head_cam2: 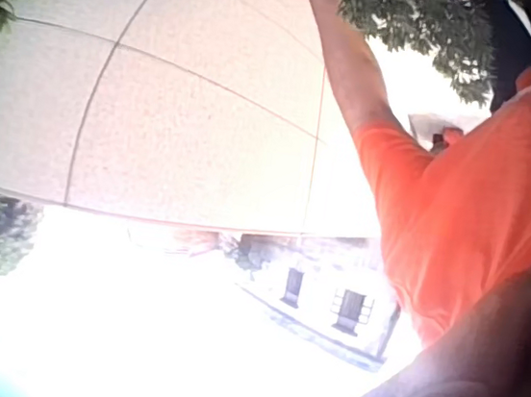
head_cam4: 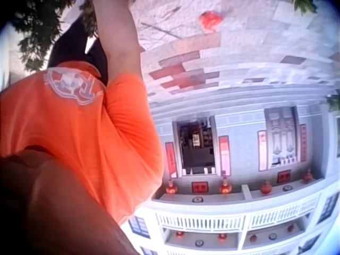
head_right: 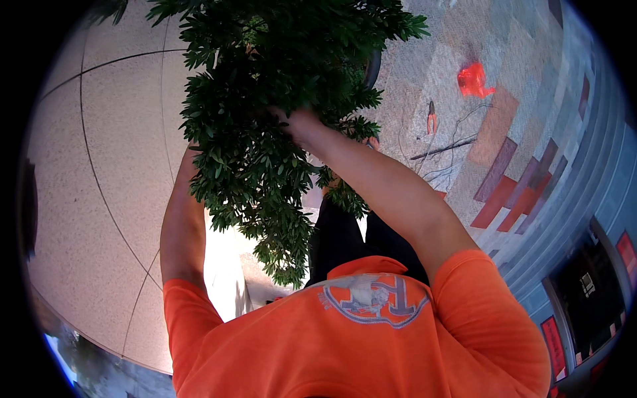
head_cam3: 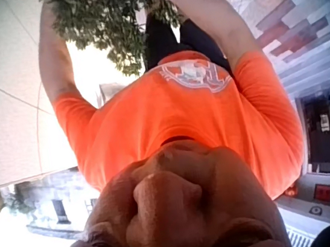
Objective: The person trims a potted plant by hand, removing small branches and leaves. They repeatedly reach into the foliage, pull off pieces, and drop them onto the tiled floor. The person also picks up and handles thin sticks or wires from the ground.
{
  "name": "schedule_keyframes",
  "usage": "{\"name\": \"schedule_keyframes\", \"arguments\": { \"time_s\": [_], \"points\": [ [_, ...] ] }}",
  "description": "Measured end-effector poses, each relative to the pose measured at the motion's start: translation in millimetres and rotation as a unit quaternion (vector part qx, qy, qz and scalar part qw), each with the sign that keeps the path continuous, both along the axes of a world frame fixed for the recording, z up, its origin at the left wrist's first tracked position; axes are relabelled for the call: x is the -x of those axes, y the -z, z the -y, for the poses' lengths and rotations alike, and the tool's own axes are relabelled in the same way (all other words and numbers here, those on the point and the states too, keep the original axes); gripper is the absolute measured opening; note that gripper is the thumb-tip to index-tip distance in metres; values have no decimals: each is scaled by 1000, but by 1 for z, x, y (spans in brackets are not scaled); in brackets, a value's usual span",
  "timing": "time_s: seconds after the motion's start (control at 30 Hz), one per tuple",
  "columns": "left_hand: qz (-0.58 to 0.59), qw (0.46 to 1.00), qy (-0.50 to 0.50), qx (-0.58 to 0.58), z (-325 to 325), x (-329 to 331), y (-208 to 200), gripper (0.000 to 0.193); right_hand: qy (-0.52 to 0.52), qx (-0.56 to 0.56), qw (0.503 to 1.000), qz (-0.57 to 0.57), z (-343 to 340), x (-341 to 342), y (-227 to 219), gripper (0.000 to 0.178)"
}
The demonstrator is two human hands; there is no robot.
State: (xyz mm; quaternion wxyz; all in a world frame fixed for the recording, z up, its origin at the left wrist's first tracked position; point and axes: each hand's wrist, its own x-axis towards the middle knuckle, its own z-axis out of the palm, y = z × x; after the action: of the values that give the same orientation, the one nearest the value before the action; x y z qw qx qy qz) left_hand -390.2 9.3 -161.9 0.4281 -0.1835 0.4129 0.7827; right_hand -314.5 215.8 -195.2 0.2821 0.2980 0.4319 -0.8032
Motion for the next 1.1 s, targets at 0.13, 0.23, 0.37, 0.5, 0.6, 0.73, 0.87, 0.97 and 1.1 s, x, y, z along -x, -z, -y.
{"name": "schedule_keyframes", "arguments": {
  "time_s": [0.13, 0.23, 0.37, 0.5, 0.6, 0.73, 0.87, 0.97, 1.1],
  "points": [
    [21, 998, -34, -37, -10, -1, -17, 48, -4, -140, 983, -117, -4, -5, -7, 27],
    [19, 998, -29, -50, -6, -3, -11, 48, 10, -115, 989, -94, -5, -9, -17, 28],
    [22, 998, -29, -58, -5, -3, -10, 48, -46, -69, 996, -43, -16, -3, -28, 33],
    [22, 998, -25, -60, -4, -2, -9, 48, -118, -246, 925, -263, -22, -22, 20, 33],
    [23, 997, -22, -66, -2, -2, -9, 47, -275, -442, 744, -419, -33, -28, 30, 34],
    [27, 997, -20, -69, 0, -1, -7, 47, -500, -459, 615, -401, -40, -9, 16, 37],
    [23, 997, -18, -74, -3, -1, -6, 47, -201, -299, 903, -233, -24, -14, 11, 35],
    [22, 997, -12, -80, -5, 3, -4, 47, -162, -469, 813, -306, -13, -11, 15, 31],
    [28, 996, -16, -86, -3, -3, 1, 46, -21, -270, 937, -223, -5, -2, -34, 31]
  ]
}}
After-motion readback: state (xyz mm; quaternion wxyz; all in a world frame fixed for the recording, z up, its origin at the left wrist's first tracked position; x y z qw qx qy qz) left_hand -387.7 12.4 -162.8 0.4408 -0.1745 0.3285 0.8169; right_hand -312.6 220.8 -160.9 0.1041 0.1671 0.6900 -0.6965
